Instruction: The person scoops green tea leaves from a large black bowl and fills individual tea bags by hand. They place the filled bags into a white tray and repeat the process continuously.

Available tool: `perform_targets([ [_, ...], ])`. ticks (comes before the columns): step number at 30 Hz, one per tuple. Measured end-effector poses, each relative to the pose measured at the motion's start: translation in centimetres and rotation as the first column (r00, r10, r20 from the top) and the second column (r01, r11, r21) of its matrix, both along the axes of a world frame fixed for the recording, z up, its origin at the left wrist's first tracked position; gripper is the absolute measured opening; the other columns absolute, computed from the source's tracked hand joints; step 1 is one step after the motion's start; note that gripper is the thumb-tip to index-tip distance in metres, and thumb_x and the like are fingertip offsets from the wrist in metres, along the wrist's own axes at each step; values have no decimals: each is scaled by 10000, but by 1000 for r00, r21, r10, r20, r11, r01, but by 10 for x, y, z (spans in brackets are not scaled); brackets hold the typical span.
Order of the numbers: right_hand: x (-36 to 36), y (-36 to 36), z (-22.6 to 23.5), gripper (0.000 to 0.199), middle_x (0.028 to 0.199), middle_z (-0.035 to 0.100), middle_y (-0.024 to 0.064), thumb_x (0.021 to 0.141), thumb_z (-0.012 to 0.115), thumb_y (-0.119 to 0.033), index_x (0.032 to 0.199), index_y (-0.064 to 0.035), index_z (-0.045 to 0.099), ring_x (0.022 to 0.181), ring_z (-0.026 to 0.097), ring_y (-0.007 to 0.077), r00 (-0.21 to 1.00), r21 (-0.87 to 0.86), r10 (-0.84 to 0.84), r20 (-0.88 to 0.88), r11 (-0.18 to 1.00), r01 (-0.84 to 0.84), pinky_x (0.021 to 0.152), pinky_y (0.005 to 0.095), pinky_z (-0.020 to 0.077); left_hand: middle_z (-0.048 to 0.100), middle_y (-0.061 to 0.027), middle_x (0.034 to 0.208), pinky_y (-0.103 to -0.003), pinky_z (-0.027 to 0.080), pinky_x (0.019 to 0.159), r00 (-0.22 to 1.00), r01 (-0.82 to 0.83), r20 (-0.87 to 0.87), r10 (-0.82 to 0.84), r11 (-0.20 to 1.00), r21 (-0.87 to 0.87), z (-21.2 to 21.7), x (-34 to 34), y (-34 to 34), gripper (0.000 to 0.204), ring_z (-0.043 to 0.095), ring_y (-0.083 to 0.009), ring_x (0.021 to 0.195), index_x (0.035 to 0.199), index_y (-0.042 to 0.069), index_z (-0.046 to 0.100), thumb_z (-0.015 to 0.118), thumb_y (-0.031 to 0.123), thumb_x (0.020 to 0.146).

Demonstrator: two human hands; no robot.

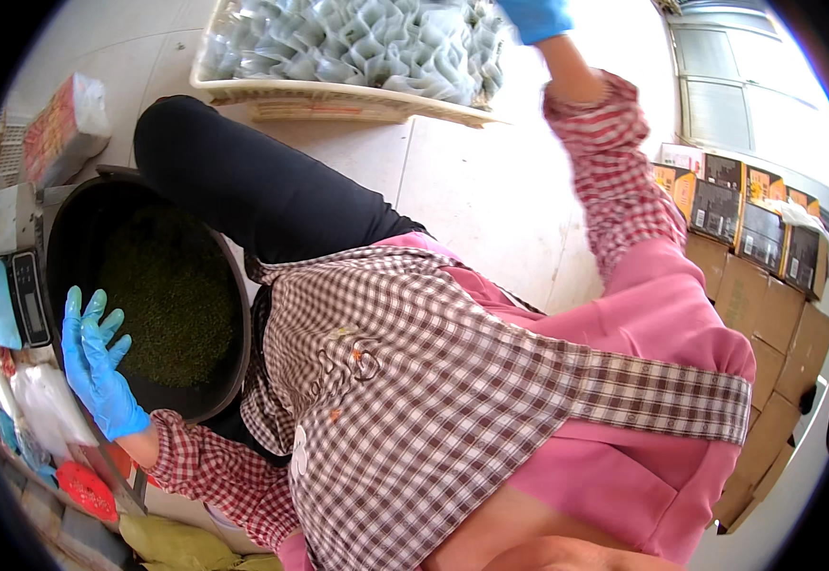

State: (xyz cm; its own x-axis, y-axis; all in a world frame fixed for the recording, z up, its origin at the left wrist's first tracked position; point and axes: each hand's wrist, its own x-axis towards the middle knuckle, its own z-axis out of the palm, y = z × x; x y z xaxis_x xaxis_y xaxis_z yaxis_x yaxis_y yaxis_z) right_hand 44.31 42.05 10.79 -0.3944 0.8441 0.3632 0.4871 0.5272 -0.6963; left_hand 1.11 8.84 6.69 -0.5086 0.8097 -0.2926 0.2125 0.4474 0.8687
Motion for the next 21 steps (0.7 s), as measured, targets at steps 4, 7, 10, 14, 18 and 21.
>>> perform_targets([
  [4, 168, 33, 10, 151, 754, 663, 71, 760, 675, -120, 871, -18, 691, 628, 606, 135, 858, -405, -231, 458, 805, 433, 562, 265, 493, 578, -131, 1196, -309, 474, 765, 999, 47, -12, -47, 998, -38, -10, 1, 7, 546, 594, -198, 950, 1345, 105, 437, 468, 449, 922],
  [7, 252, 42, -29, 113, 805, 675, 75, 820, 619, -145, 878, -104, 708, 712, 642, 193, 534, -250, -43, 844, 850, 463, 576, 313, 525, 580, -120, 1197, -308, 469, 769, 997, 64, -27, -66, 996, -57, -13, -1, 8, 549, 594, -192, 948, 1342, 113, 446, 480, 456, 915],
  [10, 286, 41, -74, 149, 792, 671, 103, 781, 640, -183, 883, -104, 714, 656, 644, 194, 509, -259, -214, 834, 662, 703, 590, 316, 534, 581, -114, 1197, -304, 466, 767, 998, 52, -44, -55, 996, -66, -18, -4, 4, 559, 592, -188, 947, 1344, 118, 445, 494, 462, 907],
  [14, 251, 8, -140, 334, 908, 644, 229, 723, 577, -321, 845, -37, 703, 840, 638, 361, 125, -77, 17, 992, 863, 499, 783, 391, 509, 580, -109, 1197, -292, 462, 757, 998, 49, -30, -52, 995, -81, -27, -6, -6, 570, 588, -175, 934, 1348, 121, 441, 506, 466, 900],
  [18, 187, -21, -195, 322, 911, 649, 209, 823, 481, -276, 890, -28, 675, 857, 632, 355, 318, 54, -192, 928, 916, 398, 783, 413, 501, 579, -105, 1198, -276, 458, 748, 996, 76, -30, -79, 992, -104, -31, -5, -14, 571, 583, -155, 916, 1352, 122, 438, 509, 464, 899],
  [21, 168, -26, -205, 274, 836, 663, 161, 842, 524, -252, 883, -20, 663, 726, 652, 275, 692, -290, -239, 682, 780, 555, 674, 354, 530, 582, -101, 1190, -264, 453, 741, 991, 122, -49, -127, 987, -101, -30, -5, -14, 567, 578, -141, 906, 1353, 123, 438, 509, 459, 901],
])
